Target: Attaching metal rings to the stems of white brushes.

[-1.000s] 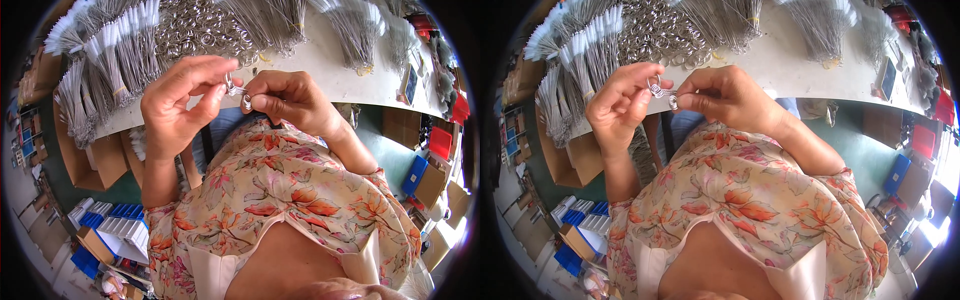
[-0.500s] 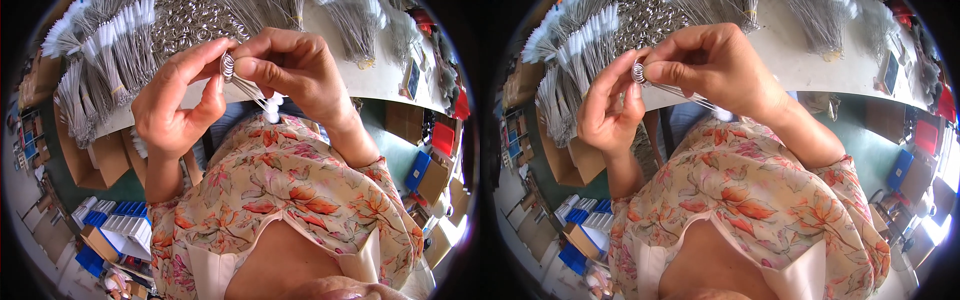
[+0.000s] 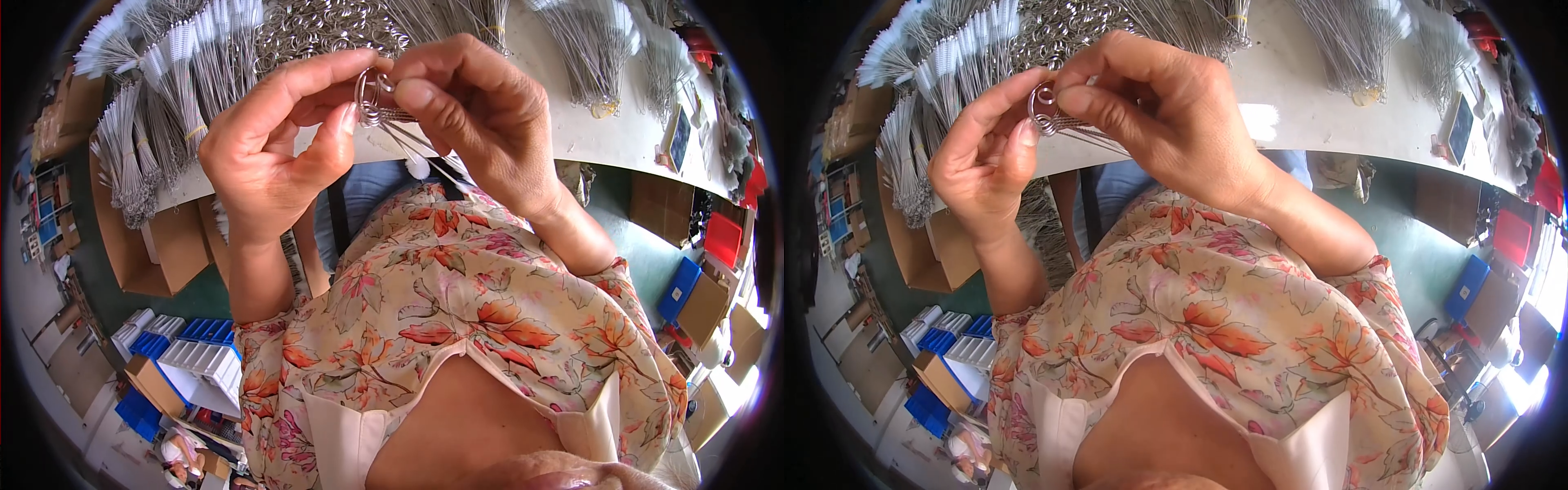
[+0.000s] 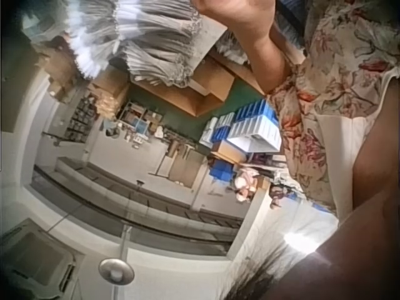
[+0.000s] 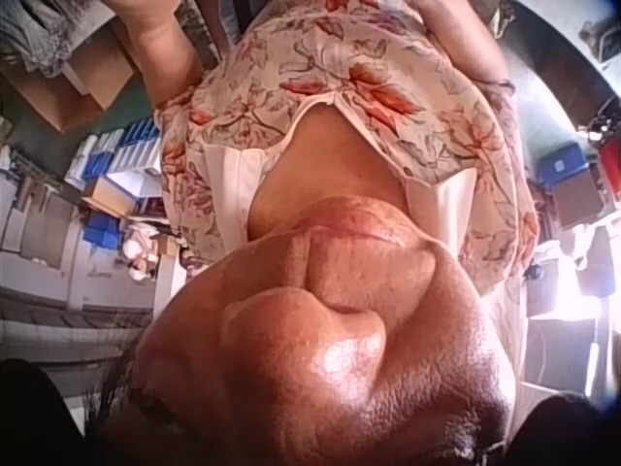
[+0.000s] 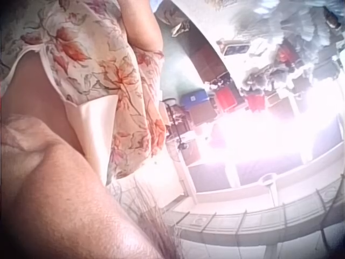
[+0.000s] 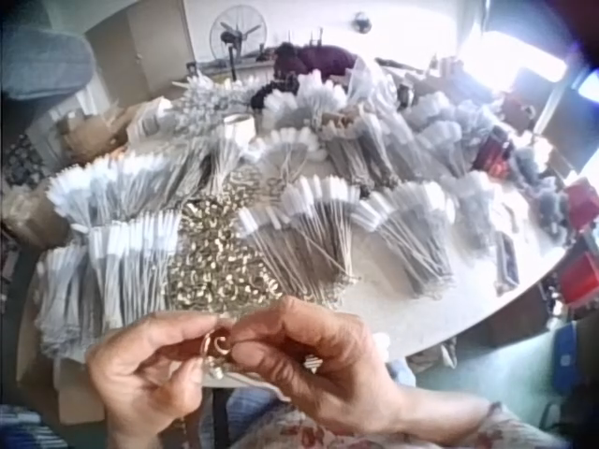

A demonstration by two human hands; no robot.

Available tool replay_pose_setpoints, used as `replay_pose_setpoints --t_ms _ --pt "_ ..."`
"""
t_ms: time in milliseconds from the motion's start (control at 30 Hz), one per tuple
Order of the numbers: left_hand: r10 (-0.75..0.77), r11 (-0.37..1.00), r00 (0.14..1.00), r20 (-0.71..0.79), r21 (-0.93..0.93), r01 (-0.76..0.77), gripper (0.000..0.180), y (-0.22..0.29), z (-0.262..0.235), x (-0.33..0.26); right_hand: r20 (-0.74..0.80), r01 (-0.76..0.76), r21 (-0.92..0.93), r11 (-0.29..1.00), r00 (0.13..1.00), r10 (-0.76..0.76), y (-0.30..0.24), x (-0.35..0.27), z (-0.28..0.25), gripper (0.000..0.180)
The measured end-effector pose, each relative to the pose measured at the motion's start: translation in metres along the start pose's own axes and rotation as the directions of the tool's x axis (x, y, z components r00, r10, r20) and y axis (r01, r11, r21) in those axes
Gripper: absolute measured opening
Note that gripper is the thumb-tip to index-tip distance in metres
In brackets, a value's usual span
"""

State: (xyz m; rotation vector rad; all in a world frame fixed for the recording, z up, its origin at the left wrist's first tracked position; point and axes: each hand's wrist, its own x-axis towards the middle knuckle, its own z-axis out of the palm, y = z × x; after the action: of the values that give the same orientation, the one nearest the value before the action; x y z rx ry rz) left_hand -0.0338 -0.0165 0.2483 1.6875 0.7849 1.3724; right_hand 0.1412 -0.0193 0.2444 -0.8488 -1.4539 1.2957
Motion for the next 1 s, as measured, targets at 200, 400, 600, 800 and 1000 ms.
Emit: replay_pose_setpoints --t_ms 200,400,600,800,1000 --pt "0.051 0.991 0.997 0.063 0.122 -0.058 0.027 -0.002 -0.005 0.001 0.004 -0.067 0.043 0.997 0.998 0.067 -0.002 0.002 0.000 0.014" --pt "-0.030 0.992 0.994 0.101 0.124 0.017 0.028 -0.002 -0.009 0.002 0.052 -0.086 0.025 0.996 0.995 0.084 -0.003 0.006 -0.004 0.013" --pt "-0.016 0.981 0.982 0.186 0.195 -0.021 0.022 0.001 -0.016 0.008 0.168 -0.198 0.104 0.975 0.969 0.179 0.000 0.008 -0.007 0.013" --pt "-0.275 0.952 0.960 0.061 -0.126 0.280 0.010 -0.004 -0.023 -0.006 0.280 -0.325 0.228 0.918 0.925 0.258 0.000 0.012 -0.003 0.013" --pt "-0.414 0.905 0.910 0.029 -0.100 0.414 0.009 0.013 -0.023 -0.010 0.238 -0.274 0.159 0.948 0.943 0.233 0.005 0.017 0.007 0.013"
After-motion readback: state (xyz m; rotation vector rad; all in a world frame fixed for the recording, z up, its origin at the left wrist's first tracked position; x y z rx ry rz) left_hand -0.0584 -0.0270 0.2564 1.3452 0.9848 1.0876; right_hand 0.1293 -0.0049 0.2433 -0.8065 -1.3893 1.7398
